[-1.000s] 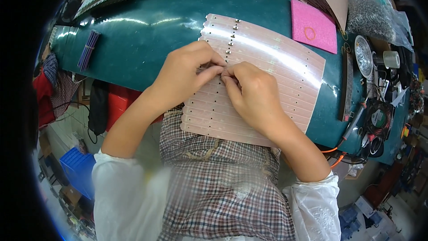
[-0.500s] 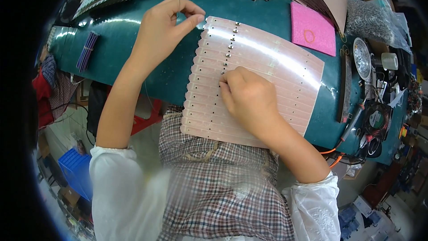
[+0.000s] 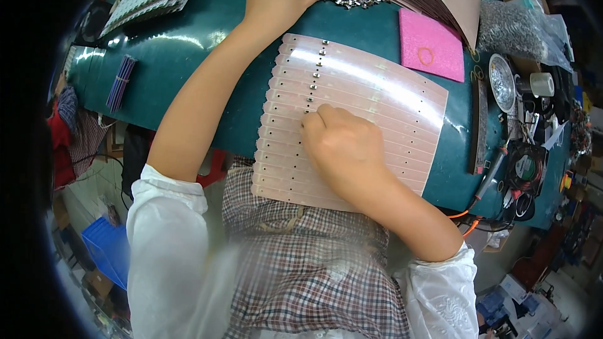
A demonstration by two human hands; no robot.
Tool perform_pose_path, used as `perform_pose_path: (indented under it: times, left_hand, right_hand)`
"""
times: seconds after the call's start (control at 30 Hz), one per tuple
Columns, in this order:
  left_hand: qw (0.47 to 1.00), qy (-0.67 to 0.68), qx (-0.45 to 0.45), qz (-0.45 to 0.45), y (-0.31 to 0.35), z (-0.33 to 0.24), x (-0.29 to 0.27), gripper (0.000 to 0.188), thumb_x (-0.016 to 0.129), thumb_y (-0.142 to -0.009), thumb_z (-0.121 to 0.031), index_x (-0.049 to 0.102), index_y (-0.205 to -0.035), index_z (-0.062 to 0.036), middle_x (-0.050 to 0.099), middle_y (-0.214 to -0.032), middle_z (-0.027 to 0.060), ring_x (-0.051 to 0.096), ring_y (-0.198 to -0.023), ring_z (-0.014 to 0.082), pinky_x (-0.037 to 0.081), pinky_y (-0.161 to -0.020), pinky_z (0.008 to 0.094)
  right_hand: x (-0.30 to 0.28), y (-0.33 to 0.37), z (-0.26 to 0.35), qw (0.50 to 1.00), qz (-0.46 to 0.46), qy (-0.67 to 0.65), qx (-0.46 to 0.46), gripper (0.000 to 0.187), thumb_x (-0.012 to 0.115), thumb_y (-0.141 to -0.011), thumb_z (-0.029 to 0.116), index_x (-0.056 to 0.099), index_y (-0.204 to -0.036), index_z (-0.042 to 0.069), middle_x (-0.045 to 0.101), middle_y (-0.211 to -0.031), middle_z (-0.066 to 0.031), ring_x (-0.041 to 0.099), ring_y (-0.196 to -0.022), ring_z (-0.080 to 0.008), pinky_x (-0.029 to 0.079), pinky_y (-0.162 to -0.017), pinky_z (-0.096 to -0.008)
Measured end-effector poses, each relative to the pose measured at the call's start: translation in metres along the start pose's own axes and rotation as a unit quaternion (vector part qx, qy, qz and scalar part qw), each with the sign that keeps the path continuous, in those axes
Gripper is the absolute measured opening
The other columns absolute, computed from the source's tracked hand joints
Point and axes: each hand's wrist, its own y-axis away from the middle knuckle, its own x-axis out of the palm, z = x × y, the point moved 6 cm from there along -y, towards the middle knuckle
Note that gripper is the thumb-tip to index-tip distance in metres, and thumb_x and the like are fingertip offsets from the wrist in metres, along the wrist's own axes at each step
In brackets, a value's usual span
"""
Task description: The person places electronic components onto LED strip boards by hand, then solders pins to the boards using a soldering iron and solder wire.
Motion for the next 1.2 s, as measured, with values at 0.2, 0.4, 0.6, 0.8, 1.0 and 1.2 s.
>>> perform_pose_path:
  times: [0.2, 0.4, 0.6, 0.8, 1.0, 1.2]
  left_hand:
    - [1.0, -0.008, 0.011, 0.011, 0.0, 0.001, 0.003, 0.023, 0.074, -0.081, -0.03, 0.073, -0.083, -0.0074, 0.071, -0.079, 0.0086, 0.068, -0.075, 0.0282, 0.053, -0.068, 0.039]
    - [0.993, 0.103, 0.012, 0.056, 0.023, -0.011, -0.022, 0.021, 0.073, -0.082, -0.026, 0.073, -0.084, -0.0054, 0.07, -0.077, 0.007, 0.065, -0.068, 0.0201, 0.051, -0.065, 0.0341]
    - [0.95, 0.26, 0.001, 0.173, 0.104, -0.022, -0.053, 0.013, 0.072, -0.084, -0.013, 0.069, -0.087, -0.0016, 0.064, -0.08, 0.004, 0.054, -0.066, 0.0106, 0.045, -0.062, 0.0255]
    - [0.924, 0.266, 0.011, 0.275, 0.157, -0.046, -0.053, 0.01, 0.069, -0.085, -0.008, 0.064, -0.089, 0.0004, 0.061, -0.086, 0.008, 0.063, -0.075, 0.0178, 0.051, -0.068, 0.0305]
    - [0.94, 0.21, 0.049, 0.265, 0.163, -0.05, -0.05, 0.012, 0.07, -0.084, -0.011, 0.064, -0.089, -0.002, 0.061, -0.088, 0.0103, 0.066, -0.076, 0.0254, 0.053, -0.069, 0.0354]
    - [0.949, 0.164, 0.086, 0.255, 0.162, -0.054, -0.05, 0.011, 0.069, -0.084, -0.011, 0.063, -0.088, -0.0034, 0.06, -0.087, 0.0105, 0.066, -0.076, 0.0265, 0.052, -0.067, 0.0365]
  right_hand:
    - [-0.035, -0.041, -0.065, 0.981, -0.125, -0.069, 0.128, 0.011, 0.071, -0.082, 0.017, 0.07, -0.084, 0.006, 0.067, -0.077, -0.01, 0.067, -0.072, -0.0264, 0.051, -0.059, -0.0375]
    - [-0.002, -0.1, -0.143, 0.979, -0.148, -0.033, 0.136, 0.014, 0.07, -0.083, 0.019, 0.071, -0.086, 0.006, 0.067, -0.08, -0.0116, 0.066, -0.077, -0.0299, 0.052, -0.069, -0.0416]
    - [0.013, -0.112, -0.146, 0.98, -0.155, 0.035, 0.118, 0.019, 0.07, -0.083, 0.022, 0.072, -0.084, 0.004, 0.068, -0.084, -0.0146, 0.066, -0.08, -0.0337, 0.052, -0.071, -0.0426]
    - [-0.007, -0.096, -0.143, 0.967, -0.149, -0.064, 0.197, 0.019, 0.068, -0.081, 0.02, 0.071, -0.084, 0.001, 0.071, -0.08, -0.0138, 0.068, -0.072, -0.0287, 0.054, -0.071, -0.0374]
    - [-0.024, -0.05, -0.127, 0.907, -0.17, -0.291, 0.253, 0.017, 0.067, -0.082, 0.011, 0.07, -0.091, -0.003, 0.071, -0.076, -0.0086, 0.067, -0.068, -0.0123, 0.053, -0.065, -0.0258]
    - [-0.038, -0.012, -0.098, 0.88, -0.16, -0.352, 0.277, 0.017, 0.066, -0.087, 0.005, 0.069, -0.1, -0.006, 0.071, -0.082, -0.0072, 0.068, -0.072, -0.011, 0.054, -0.068, -0.0228]
